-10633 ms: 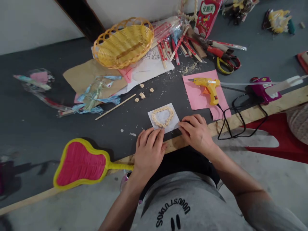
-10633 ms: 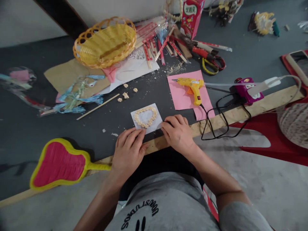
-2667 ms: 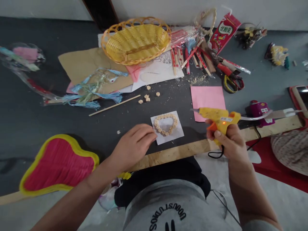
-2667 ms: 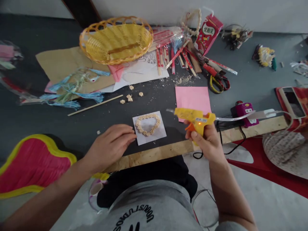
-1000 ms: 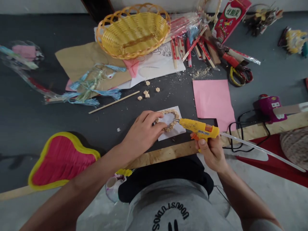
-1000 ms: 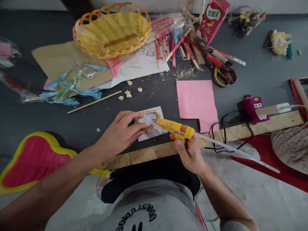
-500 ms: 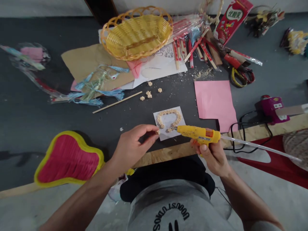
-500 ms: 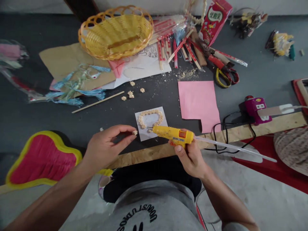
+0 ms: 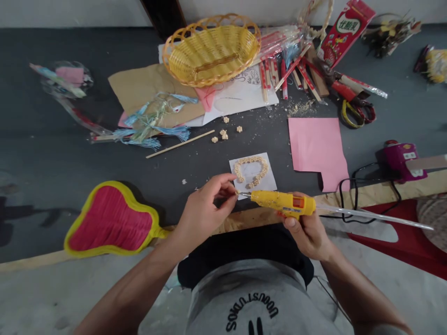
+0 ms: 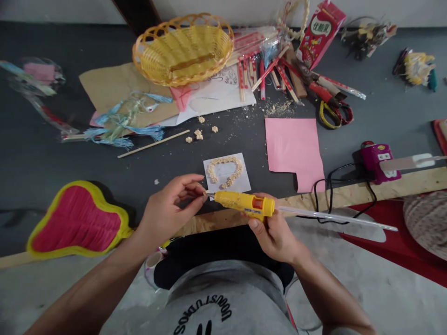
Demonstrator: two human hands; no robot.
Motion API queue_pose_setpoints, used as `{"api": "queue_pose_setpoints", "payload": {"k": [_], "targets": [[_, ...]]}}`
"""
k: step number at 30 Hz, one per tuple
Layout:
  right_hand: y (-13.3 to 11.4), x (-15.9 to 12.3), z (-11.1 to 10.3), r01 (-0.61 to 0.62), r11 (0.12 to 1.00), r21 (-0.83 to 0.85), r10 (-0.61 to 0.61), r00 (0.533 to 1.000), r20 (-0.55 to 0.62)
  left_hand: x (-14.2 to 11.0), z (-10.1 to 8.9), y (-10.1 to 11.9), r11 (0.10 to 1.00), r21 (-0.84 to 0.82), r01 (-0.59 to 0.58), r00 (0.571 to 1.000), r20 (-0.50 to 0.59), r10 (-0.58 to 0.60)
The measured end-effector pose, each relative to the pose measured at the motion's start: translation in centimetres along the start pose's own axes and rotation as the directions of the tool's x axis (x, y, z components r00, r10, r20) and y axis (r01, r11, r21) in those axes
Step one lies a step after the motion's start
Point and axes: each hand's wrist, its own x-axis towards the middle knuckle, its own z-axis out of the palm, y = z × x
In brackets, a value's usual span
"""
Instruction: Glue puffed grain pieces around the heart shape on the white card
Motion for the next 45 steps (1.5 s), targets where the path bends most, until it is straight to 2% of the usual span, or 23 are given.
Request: {"api": "queue_pose_setpoints", "payload": {"k": [3, 7, 11, 20, 27, 37, 40, 45], "targets": [[-0.29, 0.41, -0.08, 0.071, 0.997, -0.027, -0.071, 0.997, 0.025, -0.19, 0.05, 0.11, 0.990, 0.119, -0.070, 0.997, -0.001, 0.071], [-0.25, 0.26, 0.01, 0.078, 0.995, -0.054, -0.078, 0.997, 0.008, -0.20, 0.03, 0.43, 0.932, 0.297, -0.207, 0.975, -0.015, 0.221], [-0.11, 0.04, 0.04, 0.079, 0.995, -0.059, -0.079, 0.997, 0.010, -0.23, 0.20, 0.44, 0.895, 0.346, -0.282, 0.954, -0.001, 0.301], [-0.60, 0.59, -0.07, 0.152, 0.964, -0.220, -0.158, 0.987, -0.010, -0.17, 0.31, 0.68, 0.881, 0.371, -0.292, 0.950, 0.002, 0.314], [-0.28, 0.27, 0.06, 0.134, 0.972, -0.191, -0.144, 0.989, -0.043, -0.32, 0.35, 0.69, 0.890, 0.363, -0.277, 0.955, 0.002, 0.297], [-0.14, 0.37, -0.12, 0.143, 0.971, -0.191, -0.150, 0.989, -0.019, -0.46, 0.47, 0.66, 0.899, 0.339, -0.278, 0.953, -0.022, 0.303], [-0.05, 0.25, -0.15, 0.129, 0.975, -0.179, -0.134, 0.991, -0.016, -0.66, 0.43, 0.78, 0.926, 0.291, -0.240, 0.964, -0.044, 0.263], [-0.15, 0.28, -0.19, 0.115, 0.983, -0.145, -0.120, 0.992, -0.029, -0.82, 0.55, 0.66, 0.984, 0.142, -0.111, 0.990, -0.074, 0.122]]}}
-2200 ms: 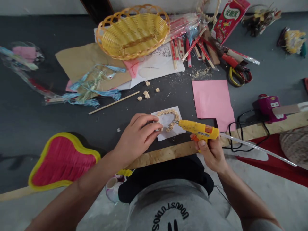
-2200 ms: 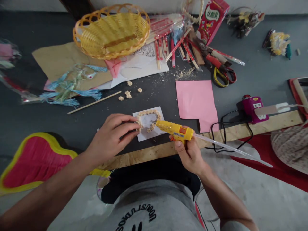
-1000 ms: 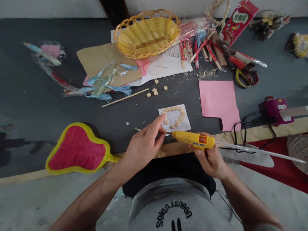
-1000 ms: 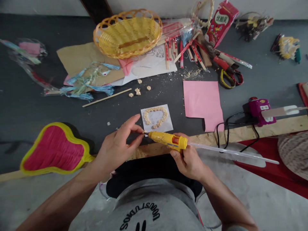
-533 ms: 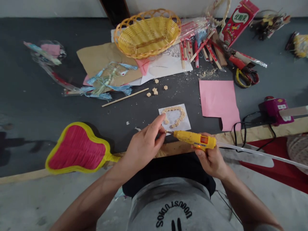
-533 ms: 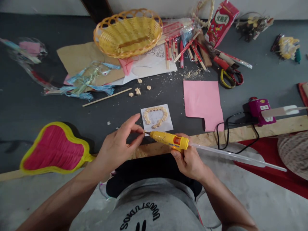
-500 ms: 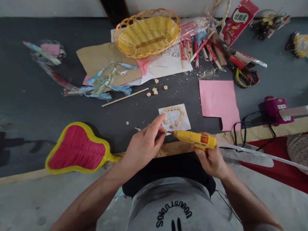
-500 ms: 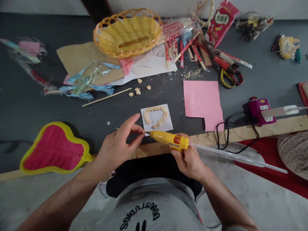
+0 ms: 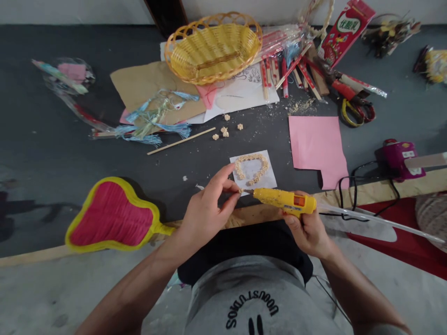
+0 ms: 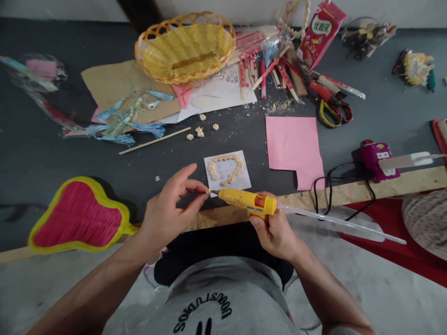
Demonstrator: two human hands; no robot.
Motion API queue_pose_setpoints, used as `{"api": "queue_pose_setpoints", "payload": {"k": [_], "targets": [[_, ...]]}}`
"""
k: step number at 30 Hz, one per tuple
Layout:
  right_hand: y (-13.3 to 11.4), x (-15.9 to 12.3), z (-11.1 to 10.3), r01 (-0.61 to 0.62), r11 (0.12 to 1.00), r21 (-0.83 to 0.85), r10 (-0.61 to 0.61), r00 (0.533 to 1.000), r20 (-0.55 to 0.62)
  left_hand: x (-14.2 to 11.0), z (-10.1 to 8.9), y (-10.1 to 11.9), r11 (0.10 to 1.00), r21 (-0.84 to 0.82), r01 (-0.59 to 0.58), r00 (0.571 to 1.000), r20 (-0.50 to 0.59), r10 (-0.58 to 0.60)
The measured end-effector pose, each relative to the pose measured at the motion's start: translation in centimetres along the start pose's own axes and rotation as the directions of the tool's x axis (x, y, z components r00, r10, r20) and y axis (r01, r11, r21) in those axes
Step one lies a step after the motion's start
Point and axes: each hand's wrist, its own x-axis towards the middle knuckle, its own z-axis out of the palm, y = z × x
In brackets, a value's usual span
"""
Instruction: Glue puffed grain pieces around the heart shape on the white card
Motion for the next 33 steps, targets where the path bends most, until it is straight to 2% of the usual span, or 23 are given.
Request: {"api": "queue_pose_setpoints", "payload": {"k": [4, 8, 17, 22, 26, 33], "targets": [[-0.35, 0.37, -0.18, 0.029, 0.999, -0.013, -0.029, 0.999, -0.016, -0.05, 0.26, -0.38, 0.990, -0.113, 0.086, 0.996, 0.014, -0.085], [-0.61, 0.48, -0.27, 0.038, 0.999, -0.021, -0.039, 0.999, -0.022, -0.09, 0.42, -0.52, 0.981, -0.153, 0.118, 0.993, 0.024, -0.115], [-0.36, 0.05, 0.18, 0.063, 0.992, -0.112, -0.070, 0.996, -0.053, -0.05, 0.13, 0.25, 1.000, 0.025, 0.008, 1.000, 0.027, -0.008], [-0.43, -0.18, 0.28, 0.078, 0.984, -0.160, -0.087, 0.995, -0.049, 0.01, 0.09, 0.39, 0.999, 0.051, 0.003, 1.000, 0.023, -0.005], [-0.33, -0.33, 0.33, 0.070, 0.987, -0.145, -0.079, 0.995, -0.054, -0.04, 0.19, 0.23, 0.998, 0.012, 0.055, 0.998, 0.017, -0.055], [-0.06, -0.44, 0.26, 0.059, 0.986, -0.156, -0.065, 0.997, -0.036, -0.07, 0.44, 0.14, 0.961, -0.182, 0.207, 0.978, 0.018, -0.207]]}}
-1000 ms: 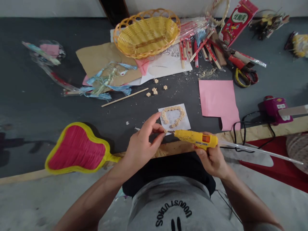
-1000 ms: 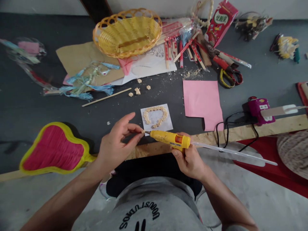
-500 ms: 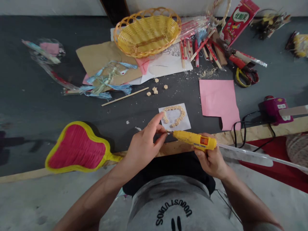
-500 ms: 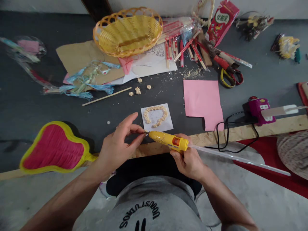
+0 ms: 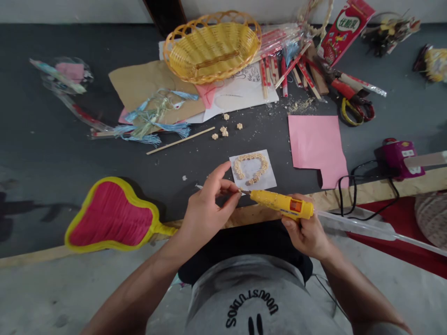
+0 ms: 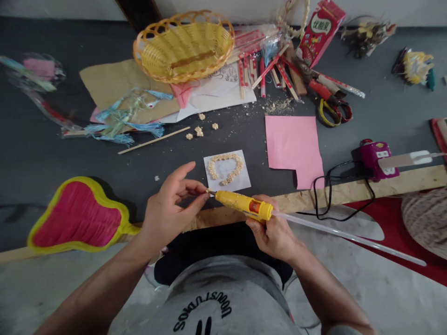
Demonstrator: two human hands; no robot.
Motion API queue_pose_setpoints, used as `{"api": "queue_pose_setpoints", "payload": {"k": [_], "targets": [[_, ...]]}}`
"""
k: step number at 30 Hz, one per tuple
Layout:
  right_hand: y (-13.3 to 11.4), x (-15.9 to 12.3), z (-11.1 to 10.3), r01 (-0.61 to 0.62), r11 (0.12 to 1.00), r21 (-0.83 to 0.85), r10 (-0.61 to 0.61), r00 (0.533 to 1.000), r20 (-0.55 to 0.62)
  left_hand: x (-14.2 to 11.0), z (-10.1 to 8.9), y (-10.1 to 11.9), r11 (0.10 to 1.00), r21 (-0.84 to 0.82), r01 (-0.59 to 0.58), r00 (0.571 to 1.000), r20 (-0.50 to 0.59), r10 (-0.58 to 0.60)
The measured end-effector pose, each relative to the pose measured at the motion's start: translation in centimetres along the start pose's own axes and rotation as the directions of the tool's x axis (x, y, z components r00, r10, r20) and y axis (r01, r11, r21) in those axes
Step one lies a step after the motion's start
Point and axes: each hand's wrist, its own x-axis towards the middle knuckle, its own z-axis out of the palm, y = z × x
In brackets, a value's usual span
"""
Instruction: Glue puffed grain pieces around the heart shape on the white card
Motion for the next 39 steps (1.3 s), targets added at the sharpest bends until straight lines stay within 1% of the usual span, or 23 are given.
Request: {"api": "queue_pose_setpoints", "payload": {"k": [5, 8, 11, 13, 14, 15, 17, 18, 20, 22, 23, 24, 25, 26, 27, 28, 29, 30, 31, 32, 34, 36, 39], "targets": [[0.0, -0.1, -0.1, -0.038, 0.997, 0.069, 0.040, 0.999, -0.016, 0.3, -0.2, 0.9, 0.968, -0.218, 0.122, 0.992, 0.022, -0.121], [0.8, 0.5, -1.0, -0.160, 0.969, 0.190, 0.162, 0.987, 0.006, 0.5, -0.5, 1.6, 0.920, -0.335, 0.203, 0.979, 0.072, -0.189], [2.6, 2.4, -2.8, -0.321, 0.865, 0.385, 0.327, 0.944, 0.053, 0.5, -0.6, 1.9, 0.874, -0.423, 0.238, 0.971, 0.120, -0.206], [4.3, 4.5, -4.2, -0.399, 0.791, 0.464, 0.432, 0.901, 0.037, 0.4, -0.5, 1.7, 0.862, -0.444, 0.245, 0.969, 0.137, -0.205], [5.3, 5.6, -4.8, -0.446, 0.759, 0.474, 0.500, 0.866, 0.015, 0.4, -0.4, 1.6, 0.862, -0.440, 0.252, 0.967, 0.144, -0.209], [6.3, 6.7, -5.4, -0.510, 0.730, 0.455, 0.561, 0.827, 0.026, 0.3, -0.2, 1.4, 0.863, -0.431, 0.262, 0.964, 0.148, -0.219], [8.2, 8.7, -6.4, -0.605, 0.706, 0.369, 0.629, 0.774, 0.066, 0.2, 0.1, 1.1, 0.864, -0.418, 0.281, 0.960, 0.138, -0.245], [8.9, 9.5, -6.9, -0.636, 0.720, 0.279, 0.646, 0.761, 0.067, 0.3, 0.2, 1.1, 0.861, -0.417, 0.290, 0.957, 0.129, -0.260], [9.8, 10.4, -7.7, -0.656, 0.754, -0.046, 0.656, 0.755, -0.007, 0.3, 0.5, 1.0, 0.850, -0.433, 0.301, 0.953, 0.113, -0.280], [9.5, 10.4, -8.3, -0.621, 0.691, -0.370, 0.619, 0.773, -0.139, 0.4, 0.7, 1.1, 0.836, -0.454, 0.309, 0.950, 0.109, -0.292], [8.8, 10.2, -8.4, -0.597, 0.656, -0.461, 0.573, 0.792, -0.211, 0.5, 0.7, 1.1, 0.828, -0.464, 0.315, 0.948, 0.112, -0.298], [7.9, 9.8, -8.2, -0.572, 0.658, -0.490, 0.511, 0.817, -0.268, 0.6, 0.8, 1.2, 0.820, -0.475, 0.319, 0.946, 0.115, -0.302], [6.8, 9.2, -7.7, -0.527, 0.706, -0.473, 0.421, 0.849, -0.319, 0.7, 0.9, 1.2, 0.809, -0.491, 0.324, 0.945, 0.117, -0.307], [5.4, 8.7, -6.8, -0.456, 0.771, -0.444, 0.307, 0.877, -0.369, 0.7, 0.9, 1.2, 0.795, -0.510, 0.327, 0.943, 0.121, -0.311], [4.0, 8.1, -5.7, -0.341, 0.854, -0.393, 0.208, 0.916, -0.343, 0.8, 1.0, 1.2, 0.780, -0.532, 0.330, 0.941, 0.125, -0.314], [2.5, 7.6, -4.3, -0.215, 0.936, -0.280, 0.136, 0.951, -0.276, 0.8, 1.0, 1.1, 0.763, -0.554, 0.332, 0.940, 0.128, -0.316], [1.2, 7.1, -2.8, -0.103, 0.986, -0.130, 0.077, 0.978, -0.194, 0.8, 1.0, 1.1, 0.750, -0.571, 0.335, 0.939, 0.133, -0.319], [0.0, 6.7, -1.3, -0.049, 0.999, 0.003, 0.049, 0.991, -0.124, 0.9, 1.0, 1.1, 0.741, -0.579, 0.339, 0.937, 0.140, -0.320], [-1.1, 6.3, 0.1, -0.031, 0.993, 0.111, 0.038, 0.997, -0.064, 0.9, 1.0, 1.1, 0.738, -0.582, 0.341, 0.937, 0.145, -0.319], [-1.8, 6.1, 1.4, -0.027, 0.981, 0.194, 0.039, 0.998, -0.057, 0.8, 0.9, 1.1, 0.739, -0.580, 0.343, 0.936, 0.150, -0.317], [-2.8, 6.0, 3.2, -0.031, 0.960, 0.280, 0.052, 0.996, -0.067, 0.8, 0.8, 1.1, 0.740, -0.573, 0.353, 0.934, 0.165, -0.317], [-3.1, 6.0, 3.9, -0.041, 0.950, 0.309, 0.071, 0.994, -0.086, 0.7, 0.7, 1.0, 0.736, -0.569, 0.366, 0.929, 0.180, -0.322], [-3.2, 6.4, 4.0, -0.069, 0.941, 0.330, 0.099, 0.992, -0.075, 0.6, 0.6, 0.8, 0.729, -0.570, 0.380, 0.923, 0.188, -0.335]]}}
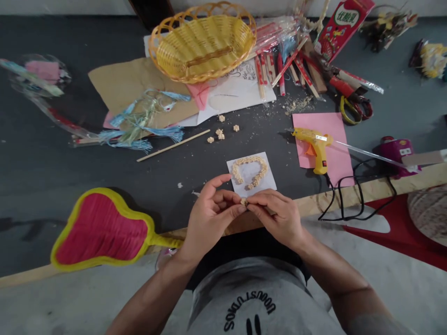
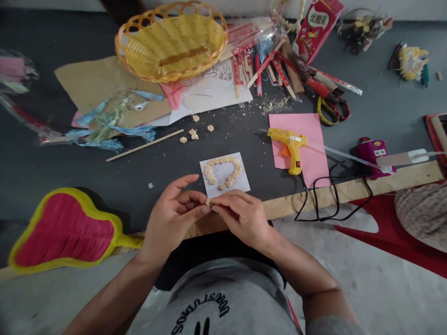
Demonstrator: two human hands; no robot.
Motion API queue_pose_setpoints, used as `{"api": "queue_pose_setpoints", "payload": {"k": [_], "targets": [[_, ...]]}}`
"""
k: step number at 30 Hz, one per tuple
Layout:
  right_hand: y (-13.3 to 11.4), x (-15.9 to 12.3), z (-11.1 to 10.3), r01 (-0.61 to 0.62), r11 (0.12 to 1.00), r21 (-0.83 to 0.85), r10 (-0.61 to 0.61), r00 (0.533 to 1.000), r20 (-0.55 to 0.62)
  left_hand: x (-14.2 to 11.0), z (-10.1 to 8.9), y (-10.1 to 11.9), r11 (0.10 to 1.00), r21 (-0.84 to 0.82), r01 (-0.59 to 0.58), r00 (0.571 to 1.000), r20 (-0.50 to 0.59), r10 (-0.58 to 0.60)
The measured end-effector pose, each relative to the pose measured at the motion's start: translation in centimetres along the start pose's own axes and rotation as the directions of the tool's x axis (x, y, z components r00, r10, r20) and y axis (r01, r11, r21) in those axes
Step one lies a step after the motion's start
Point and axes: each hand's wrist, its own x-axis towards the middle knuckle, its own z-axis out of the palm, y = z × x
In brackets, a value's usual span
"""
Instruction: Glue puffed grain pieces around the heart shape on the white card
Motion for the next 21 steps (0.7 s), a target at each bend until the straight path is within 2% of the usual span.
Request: {"api": "queue_pose_setpoints", "payload": {"k": [6, 11, 13, 15, 16, 17, 19, 20, 21], "targets": [[-0.3, 0.4, 0.0, -0.043, 0.999, 0.009, 0.043, 0.998, 0.040, 0.1, -0.3, -0.4, 0.999, -0.040, 0.002, 1.000, 0.013, -0.002], [-0.2, 0.3, 0.4, 0.034, 0.997, -0.066, -0.032, 0.999, 0.032, 0.0, -0.6, -0.6, 1.000, -0.026, 0.006, 0.999, 0.037, -0.005], [0.0, 0.2, 0.3, 0.066, 0.991, -0.115, -0.065, 0.998, 0.016, -0.2, -0.8, -0.8, 1.000, 0.010, -0.011, 0.998, 0.058, 0.010], [0.4, 0.2, 0.1, 0.109, 0.971, -0.214, -0.111, 0.994, 0.003, -0.5, -1.1, -0.9, 0.981, 0.157, -0.113, 0.993, 0.042, 0.108], [0.6, 0.3, 0.0, 0.129, 0.950, -0.284, -0.135, 0.991, -0.001, -0.6, -1.4, -1.0, 0.933, 0.293, -0.209, 0.977, 0.036, 0.208], [0.8, 0.3, -0.1, 0.145, 0.921, -0.362, -0.157, 0.988, -0.001, -0.7, -1.6, -1.1, 0.830, 0.454, -0.326, 0.940, 0.058, 0.337], [1.2, 0.4, 0.0, 0.153, 0.852, -0.501, -0.174, 0.985, 0.005, -0.8, -2.1, -1.3, 0.468, 0.713, -0.523, 0.799, 0.218, 0.560], [1.3, 0.4, 0.1, 0.143, 0.824, -0.548, -0.166, 0.986, 0.008, -0.8, -2.3, -1.5, 0.277, 0.770, -0.575, 0.727, 0.325, 0.605], [1.3, 0.5, 0.2, 0.130, 0.804, -0.580, -0.153, 0.988, 0.009, -0.7, -2.5, -1.7, 0.127, 0.788, -0.603, 0.672, 0.415, 0.613]]}}
